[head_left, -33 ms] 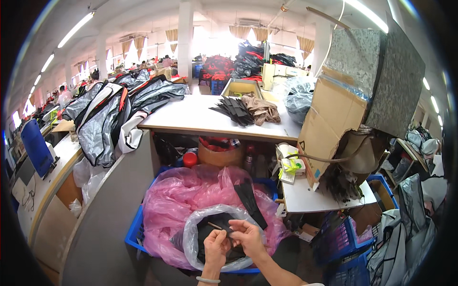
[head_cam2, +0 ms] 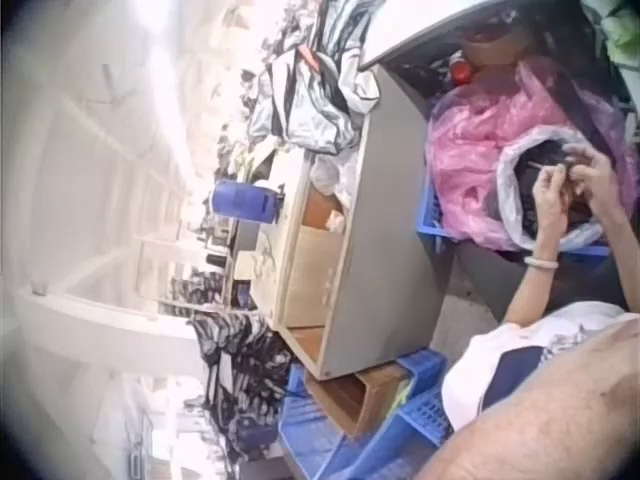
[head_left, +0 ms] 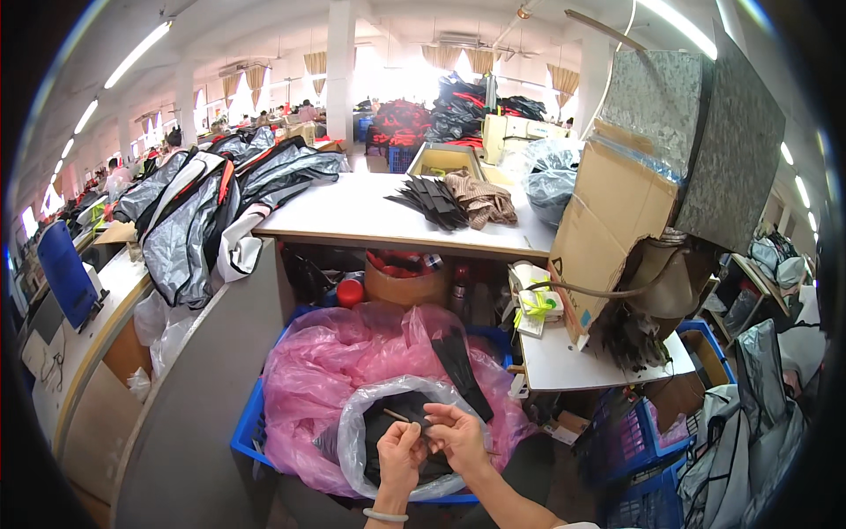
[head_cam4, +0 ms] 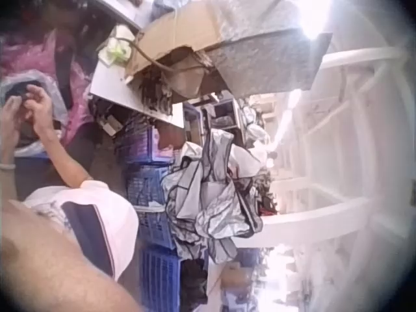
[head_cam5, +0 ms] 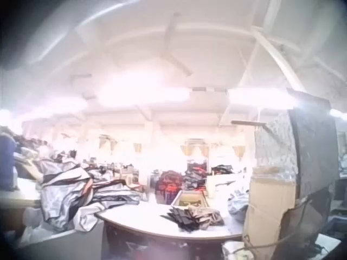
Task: The recorder is inspecting and organizing long black plastic or rubber strips at a manufacturing workstation.
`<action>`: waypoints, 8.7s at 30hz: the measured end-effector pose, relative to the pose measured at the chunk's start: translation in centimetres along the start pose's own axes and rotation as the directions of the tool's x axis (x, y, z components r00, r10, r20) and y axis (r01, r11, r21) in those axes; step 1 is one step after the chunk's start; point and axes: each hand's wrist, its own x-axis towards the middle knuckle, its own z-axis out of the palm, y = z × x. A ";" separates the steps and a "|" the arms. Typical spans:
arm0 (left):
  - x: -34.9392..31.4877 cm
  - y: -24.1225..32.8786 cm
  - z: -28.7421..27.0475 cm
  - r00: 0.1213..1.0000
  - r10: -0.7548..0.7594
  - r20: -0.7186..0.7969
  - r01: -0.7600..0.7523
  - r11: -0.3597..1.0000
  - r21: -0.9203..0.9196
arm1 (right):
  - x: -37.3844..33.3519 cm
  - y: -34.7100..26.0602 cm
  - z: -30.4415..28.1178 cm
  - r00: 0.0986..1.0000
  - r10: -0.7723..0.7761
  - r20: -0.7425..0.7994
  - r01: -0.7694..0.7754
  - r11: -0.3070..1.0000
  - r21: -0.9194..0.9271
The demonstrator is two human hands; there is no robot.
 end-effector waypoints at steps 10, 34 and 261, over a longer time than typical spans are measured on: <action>-0.2 0.9 -0.2 0.993 -0.097 0.073 0.097 0.995 0.009 | -0.1 -0.3 -1.6 0.971 0.144 0.192 -0.159 0.985 0.069; -0.9 0.7 0.1 0.998 -0.027 0.049 -0.008 0.803 0.596 | -0.4 0.1 -2.8 0.999 -0.043 -0.013 0.041 0.993 -0.106; -1.2 1.6 -3.2 0.981 -0.085 -0.174 0.050 0.979 -0.198 | -3.5 4.3 1.9 0.976 0.207 0.067 -0.119 0.766 -0.631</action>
